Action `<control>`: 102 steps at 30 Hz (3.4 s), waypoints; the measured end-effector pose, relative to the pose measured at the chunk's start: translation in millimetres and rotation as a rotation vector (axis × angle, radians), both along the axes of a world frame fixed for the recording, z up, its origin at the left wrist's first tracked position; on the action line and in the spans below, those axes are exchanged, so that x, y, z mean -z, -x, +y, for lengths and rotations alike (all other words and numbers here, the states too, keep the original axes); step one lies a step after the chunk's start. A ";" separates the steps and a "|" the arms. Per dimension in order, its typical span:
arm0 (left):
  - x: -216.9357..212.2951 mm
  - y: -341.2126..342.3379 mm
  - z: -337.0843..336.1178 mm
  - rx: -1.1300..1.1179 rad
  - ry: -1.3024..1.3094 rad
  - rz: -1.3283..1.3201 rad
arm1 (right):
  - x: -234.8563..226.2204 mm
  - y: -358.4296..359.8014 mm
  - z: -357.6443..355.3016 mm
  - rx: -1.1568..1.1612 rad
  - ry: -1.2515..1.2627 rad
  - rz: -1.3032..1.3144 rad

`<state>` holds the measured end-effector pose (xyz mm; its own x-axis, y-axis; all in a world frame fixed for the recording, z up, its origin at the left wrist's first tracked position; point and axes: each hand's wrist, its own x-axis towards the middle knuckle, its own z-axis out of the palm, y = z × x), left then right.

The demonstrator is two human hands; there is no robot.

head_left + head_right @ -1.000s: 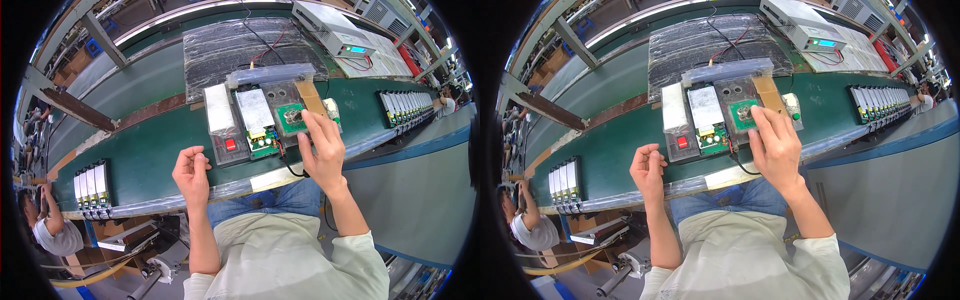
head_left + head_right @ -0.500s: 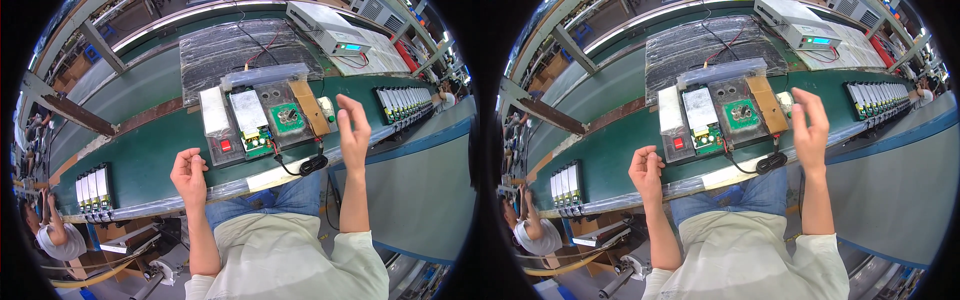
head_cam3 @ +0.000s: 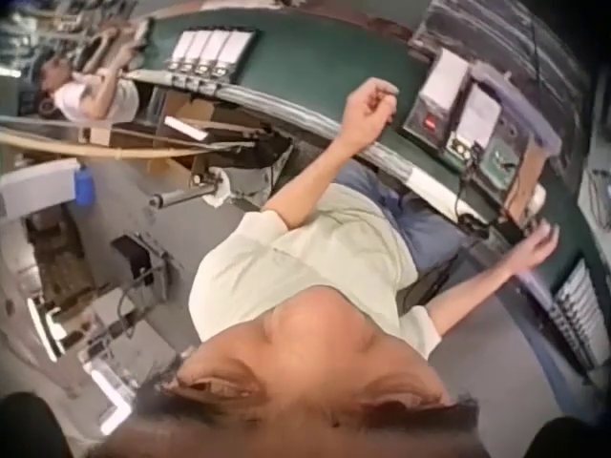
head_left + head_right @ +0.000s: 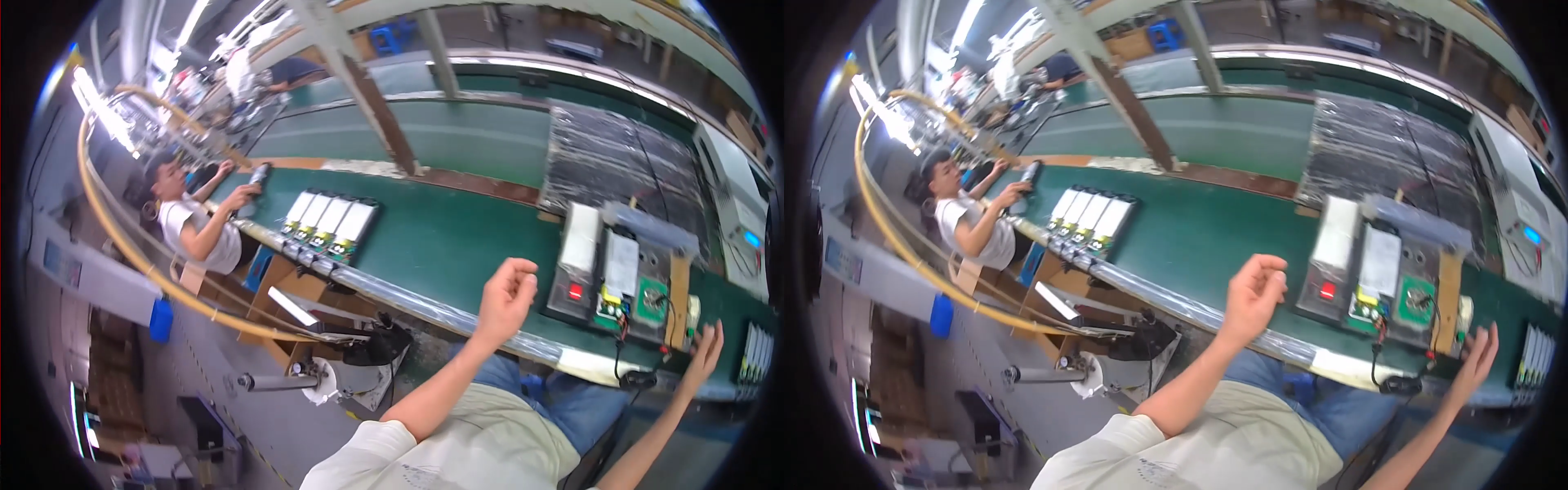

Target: Testing electronic components by placing them into a test jig, connecting cables, and observing indicators on an assembly line.

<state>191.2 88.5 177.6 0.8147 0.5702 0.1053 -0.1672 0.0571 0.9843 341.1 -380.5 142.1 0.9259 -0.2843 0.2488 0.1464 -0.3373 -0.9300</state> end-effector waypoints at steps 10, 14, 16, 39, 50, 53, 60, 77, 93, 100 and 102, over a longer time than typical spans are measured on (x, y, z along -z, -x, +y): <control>4.9 11.2 6.1 0.004 -0.223 -0.052 | 16.8 5.0 7.0 0.023 0.025 0.053; 18.1 8.5 13.1 0.042 -0.281 0.055 | 16.0 7.9 7.9 0.023 0.047 0.069; 11.1 6.8 9.1 0.032 -0.203 0.066 | 10.1 9.4 10.9 0.020 0.072 0.064; -17.0 5.2 -6.1 -0.049 -0.291 0.122 | -7.4 35.2 19.9 0.067 0.005 0.097; -24.1 -2.0 -7.8 -0.028 -0.289 0.199 | 35.7 10.1 -13.6 0.039 0.072 0.022; -25.7 2.2 -6.1 -0.033 -0.317 0.150 | 48.3 -4.5 -21.6 0.024 0.069 -0.021; -28.5 11.8 -7.6 -0.033 -0.484 0.066 | -53.6 39.4 66.1 0.116 0.271 -0.193; -30.6 19.9 -23.0 0.086 -0.887 -0.212 | 12.5 40.8 30.0 0.086 0.459 -0.093; -34.0 11.3 -28.4 0.142 -0.934 -0.048 | -33.0 57.7 97.6 0.308 0.468 -0.278; -26.0 10.1 -39.7 0.055 -0.987 -0.141 | -43.0 59.2 97.6 0.294 0.428 -0.264; -24.3 14.7 -35.5 0.072 -0.904 -0.113 | -42.5 61.3 99.5 0.285 0.439 -0.260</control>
<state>176.5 53.0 201.9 0.8029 0.1796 0.5685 -0.2915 -0.7136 0.6370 279.8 -280.9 184.6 0.7203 -0.3322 0.6089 0.1981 -0.7428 -0.6395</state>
